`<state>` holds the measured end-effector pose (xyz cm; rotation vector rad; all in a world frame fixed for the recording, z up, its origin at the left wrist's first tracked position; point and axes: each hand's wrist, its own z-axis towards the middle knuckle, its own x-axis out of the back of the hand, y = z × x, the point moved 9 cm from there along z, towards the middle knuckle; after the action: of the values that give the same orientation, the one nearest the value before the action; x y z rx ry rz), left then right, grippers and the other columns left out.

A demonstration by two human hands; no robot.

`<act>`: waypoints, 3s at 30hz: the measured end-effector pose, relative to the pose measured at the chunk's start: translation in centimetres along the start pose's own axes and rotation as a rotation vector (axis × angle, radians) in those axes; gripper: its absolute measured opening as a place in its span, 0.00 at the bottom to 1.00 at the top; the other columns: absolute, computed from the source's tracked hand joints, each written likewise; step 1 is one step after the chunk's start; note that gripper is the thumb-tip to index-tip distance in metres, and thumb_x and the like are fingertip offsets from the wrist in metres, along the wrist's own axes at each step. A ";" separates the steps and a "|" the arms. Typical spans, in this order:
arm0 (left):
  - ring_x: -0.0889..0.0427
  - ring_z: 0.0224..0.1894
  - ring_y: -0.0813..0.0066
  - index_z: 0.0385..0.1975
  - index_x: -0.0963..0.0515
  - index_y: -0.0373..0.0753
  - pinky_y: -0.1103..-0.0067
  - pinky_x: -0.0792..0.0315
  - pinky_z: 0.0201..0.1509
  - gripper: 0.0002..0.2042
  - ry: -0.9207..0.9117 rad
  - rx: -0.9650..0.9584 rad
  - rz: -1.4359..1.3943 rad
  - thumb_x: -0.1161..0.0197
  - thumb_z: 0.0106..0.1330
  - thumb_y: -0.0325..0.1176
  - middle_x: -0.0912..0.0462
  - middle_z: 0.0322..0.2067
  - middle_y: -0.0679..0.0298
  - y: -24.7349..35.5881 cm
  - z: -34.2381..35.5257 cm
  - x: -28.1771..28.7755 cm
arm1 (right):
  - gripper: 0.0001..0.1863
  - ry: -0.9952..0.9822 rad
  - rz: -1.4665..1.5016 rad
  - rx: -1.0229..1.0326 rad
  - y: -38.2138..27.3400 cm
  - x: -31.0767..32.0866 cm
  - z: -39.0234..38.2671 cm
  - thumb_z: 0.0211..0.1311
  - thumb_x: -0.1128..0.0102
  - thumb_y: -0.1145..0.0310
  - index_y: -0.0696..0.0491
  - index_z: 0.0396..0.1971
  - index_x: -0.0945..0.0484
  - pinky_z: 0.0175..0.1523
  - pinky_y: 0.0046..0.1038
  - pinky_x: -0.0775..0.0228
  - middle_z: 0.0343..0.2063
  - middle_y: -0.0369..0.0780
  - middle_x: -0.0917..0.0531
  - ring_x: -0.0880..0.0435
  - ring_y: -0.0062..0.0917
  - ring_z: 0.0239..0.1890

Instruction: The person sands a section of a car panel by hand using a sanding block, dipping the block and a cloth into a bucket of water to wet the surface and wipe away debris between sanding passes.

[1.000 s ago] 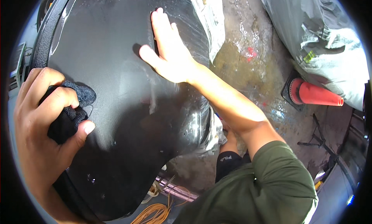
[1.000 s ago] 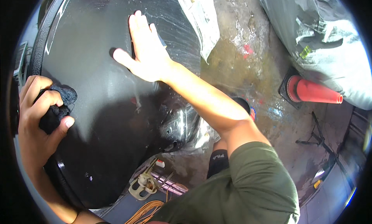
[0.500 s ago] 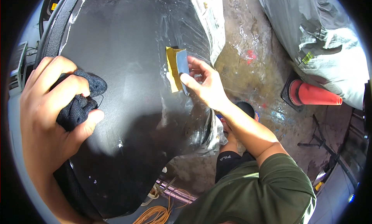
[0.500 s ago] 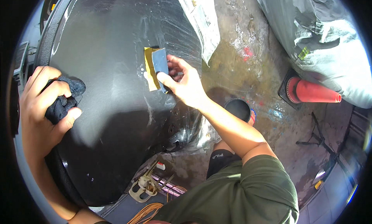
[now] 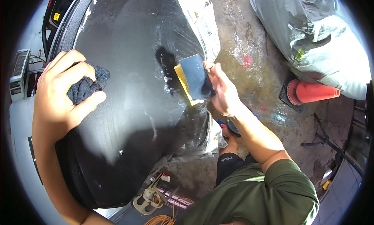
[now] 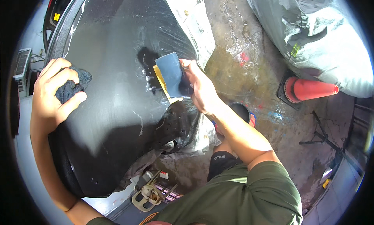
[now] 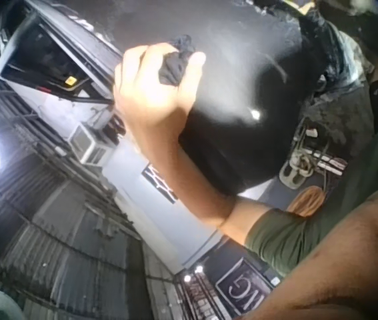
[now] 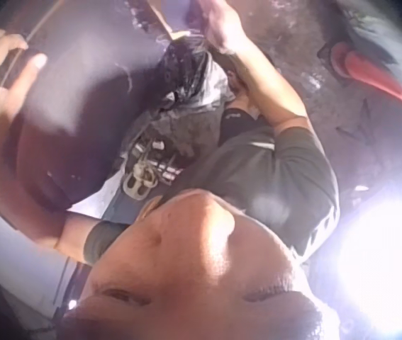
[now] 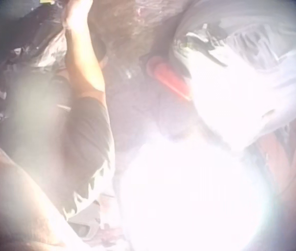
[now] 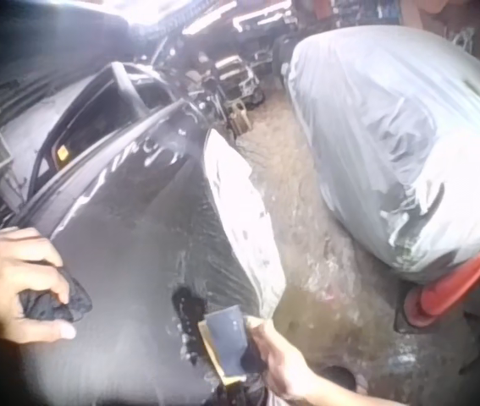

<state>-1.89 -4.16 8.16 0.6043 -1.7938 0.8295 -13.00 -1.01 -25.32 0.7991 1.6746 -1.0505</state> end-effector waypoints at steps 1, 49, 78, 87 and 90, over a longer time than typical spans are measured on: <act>0.22 0.42 0.51 0.31 0.25 0.34 0.65 0.28 0.48 0.17 0.008 -0.003 0.000 0.24 0.43 0.28 0.24 0.37 0.54 0.1 -0.1 0.2 | 0.22 0.019 -0.123 0.007 -0.6 0.2 -1.1 0.79 0.44 0.58 0.54 0.64 0.28 0.63 0.33 0.26 0.56 0.42 0.21 0.21 0.25 0.58; 0.22 0.61 0.47 0.50 0.17 0.35 0.62 0.29 0.66 0.27 0.025 0.124 0.083 0.24 0.46 0.32 0.19 0.57 0.51 -1.0 -0.2 -0.1 | 0.42 -0.193 -1.299 0.553 2.3 -10.9 9.9 0.80 0.59 0.56 0.68 0.78 0.63 0.84 0.46 0.74 0.79 0.63 0.65 0.67 0.54 0.83; 0.29 0.69 0.50 0.57 0.21 0.36 0.59 0.36 0.76 0.29 -0.129 0.081 0.254 0.31 0.51 0.34 0.26 0.65 0.53 -2.0 -1.7 -0.8 | 0.42 -0.305 -1.341 0.506 7.5 -10.1 2.0 0.78 0.57 0.59 0.68 0.78 0.61 0.84 0.49 0.71 0.79 0.63 0.61 0.66 0.55 0.82; 0.29 0.69 0.48 0.57 0.20 0.34 0.59 0.37 0.75 0.29 -0.177 0.108 0.201 0.30 0.58 0.45 0.26 0.65 0.50 -2.1 -0.9 -1.3 | 0.44 -0.446 -1.326 0.344 9.8 -9.6 -2.9 0.72 0.55 0.61 0.69 0.77 0.61 0.82 0.57 0.72 0.79 0.64 0.62 0.68 0.56 0.82; 0.28 0.68 0.47 0.56 0.20 0.33 0.59 0.37 0.75 0.29 -0.120 0.070 0.239 0.30 0.57 0.46 0.25 0.64 0.48 -1.7 -0.6 -1.0 | 0.44 -0.247 -1.481 0.597 4.8 -10.3 6.8 0.73 0.56 0.60 0.70 0.77 0.62 0.82 0.56 0.75 0.79 0.64 0.63 0.69 0.56 0.82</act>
<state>0.10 -4.77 7.78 0.4993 -1.9797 1.0394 -3.01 -5.58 -17.94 -0.4526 1.6080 -2.5732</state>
